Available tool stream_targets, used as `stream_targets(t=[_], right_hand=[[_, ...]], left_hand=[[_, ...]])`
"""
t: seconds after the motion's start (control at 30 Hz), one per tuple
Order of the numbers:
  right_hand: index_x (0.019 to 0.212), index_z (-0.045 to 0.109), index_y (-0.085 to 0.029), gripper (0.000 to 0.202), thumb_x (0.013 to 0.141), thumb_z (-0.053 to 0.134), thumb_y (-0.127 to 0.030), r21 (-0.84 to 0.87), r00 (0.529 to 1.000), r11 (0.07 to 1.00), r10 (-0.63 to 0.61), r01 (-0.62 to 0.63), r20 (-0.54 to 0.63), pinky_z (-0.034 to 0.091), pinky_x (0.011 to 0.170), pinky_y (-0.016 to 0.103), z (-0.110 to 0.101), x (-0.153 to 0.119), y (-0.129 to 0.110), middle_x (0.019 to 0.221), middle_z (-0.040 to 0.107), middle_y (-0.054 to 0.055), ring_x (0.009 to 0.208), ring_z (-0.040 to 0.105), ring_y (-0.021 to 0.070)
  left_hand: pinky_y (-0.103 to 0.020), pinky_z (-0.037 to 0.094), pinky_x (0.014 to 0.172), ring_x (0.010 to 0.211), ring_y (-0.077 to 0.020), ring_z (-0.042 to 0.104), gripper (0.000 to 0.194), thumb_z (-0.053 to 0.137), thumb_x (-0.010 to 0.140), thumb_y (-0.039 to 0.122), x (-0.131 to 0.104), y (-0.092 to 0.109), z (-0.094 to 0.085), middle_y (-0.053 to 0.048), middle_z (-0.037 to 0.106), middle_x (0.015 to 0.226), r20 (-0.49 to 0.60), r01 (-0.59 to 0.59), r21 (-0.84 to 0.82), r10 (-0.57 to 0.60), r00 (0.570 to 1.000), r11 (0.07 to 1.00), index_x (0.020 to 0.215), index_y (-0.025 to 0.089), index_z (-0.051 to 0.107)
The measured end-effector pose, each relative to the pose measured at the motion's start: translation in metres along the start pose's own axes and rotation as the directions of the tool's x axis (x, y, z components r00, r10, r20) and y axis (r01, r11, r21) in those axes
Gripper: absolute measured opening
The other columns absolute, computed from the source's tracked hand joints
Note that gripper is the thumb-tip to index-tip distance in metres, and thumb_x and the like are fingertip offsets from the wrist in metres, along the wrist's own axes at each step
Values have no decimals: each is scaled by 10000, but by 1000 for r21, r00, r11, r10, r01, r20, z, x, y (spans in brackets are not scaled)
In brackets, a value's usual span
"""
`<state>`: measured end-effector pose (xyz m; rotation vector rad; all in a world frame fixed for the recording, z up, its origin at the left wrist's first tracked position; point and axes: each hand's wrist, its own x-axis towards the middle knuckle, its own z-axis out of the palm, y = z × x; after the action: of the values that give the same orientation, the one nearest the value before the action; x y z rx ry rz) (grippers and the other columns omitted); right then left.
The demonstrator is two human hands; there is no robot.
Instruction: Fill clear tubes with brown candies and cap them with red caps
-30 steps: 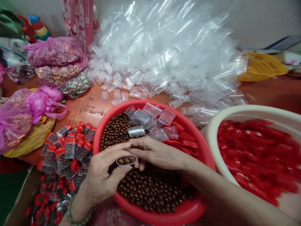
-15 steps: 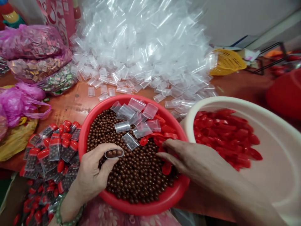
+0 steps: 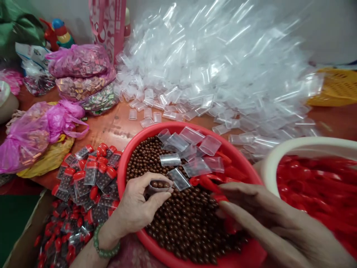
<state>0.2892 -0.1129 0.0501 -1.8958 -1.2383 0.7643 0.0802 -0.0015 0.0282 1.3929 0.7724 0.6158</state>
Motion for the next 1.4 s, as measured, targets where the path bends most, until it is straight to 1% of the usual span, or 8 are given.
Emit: stream_targets(t=[0.17, 0.33, 0.57, 0.73, 0.87, 1.0, 1.13, 1.4], right_hand=[[1066, 680, -260, 216, 910, 604, -388, 129, 961, 986, -137, 108, 241, 621, 717, 269, 27, 11, -9, 983, 752, 60, 851, 738, 215], [1028, 676, -275, 134, 939, 577, -263, 57, 887, 926, -375, 374, 269, 597, 746, 219, 39, 21, -7, 991, 732, 31, 868, 720, 159], [1328, 502, -280, 401, 936, 580, -251, -76, 868, 880, -442, 468, 225, 597, 843, 262, 43, 27, -17, 1177, 688, 78, 1023, 707, 183], [1065, 667, -283, 187, 915, 596, -196, -38, 827, 843, -517, 537, 222, 586, 769, 184, 44, 35, -24, 1042, 678, 43, 920, 713, 135], [953, 719, -289, 113, 856, 682, -245, 116, 895, 907, -418, 404, 157, 593, 749, 193, 41, 35, -20, 939, 725, 16, 845, 722, 143], [848, 769, -291, 136, 739, 788, -370, 288, 992, 957, -76, 43, 104, 600, 713, 214, 32, 31, -20, 863, 760, 17, 809, 732, 184], [816, 759, -276, 245, 640, 844, -425, 476, 956, 836, 289, -274, 44, 578, 632, 212, 30, 26, -23, 849, 755, 22, 797, 711, 196], [891, 735, -297, 163, 758, 779, -381, 435, 989, 899, 12, 53, -145, 600, 688, 292, 45, 42, -21, 847, 736, 7, 768, 695, 188]], left_hand=[[-251, 524, 795, 859, -163, 688, 295, 671, 840, 232, 1, -3, -2, -94, 750, 990, 5, 74, -142, -74, 997, 987, 1111, 114, 679], [-269, 522, 830, 883, -176, 685, 251, 676, 828, 240, 2, -4, -4, -100, 753, 994, -25, 95, -152, -100, 995, 984, 1043, 111, 697], [-283, 530, 804, 852, -186, 696, 403, 713, 778, 227, 5, -3, -3, -79, 757, 961, -28, 169, -74, -172, 985, 983, 1163, 121, 664], [-340, 540, 854, 891, -222, 707, 493, 746, 743, 235, 5, -3, -2, -98, 759, 999, -11, 230, -64, -232, 973, 971, 1209, 125, 629], [-351, 535, 874, 923, -225, 707, 381, 715, 789, 267, 5, -4, -2, -124, 760, 1023, 9, 218, -155, -219, 976, 964, 1134, 122, 645], [-333, 534, 882, 996, -211, 700, 294, 678, 857, 324, 7, -9, -4, -129, 744, 1069, 59, 201, -403, -194, 979, 893, 1084, 143, 628], [-326, 536, 864, 970, -196, 710, 378, 729, 834, 324, 7, -13, -10, -138, 710, 1129, 233, 225, -616, -99, 967, 755, 1151, 167, 595], [-326, 515, 864, 923, -173, 693, 526, 723, 709, 54, 6, -16, -11, -81, 675, 1072, 277, 234, -685, -50, 959, 689, 1200, 194, 596]])
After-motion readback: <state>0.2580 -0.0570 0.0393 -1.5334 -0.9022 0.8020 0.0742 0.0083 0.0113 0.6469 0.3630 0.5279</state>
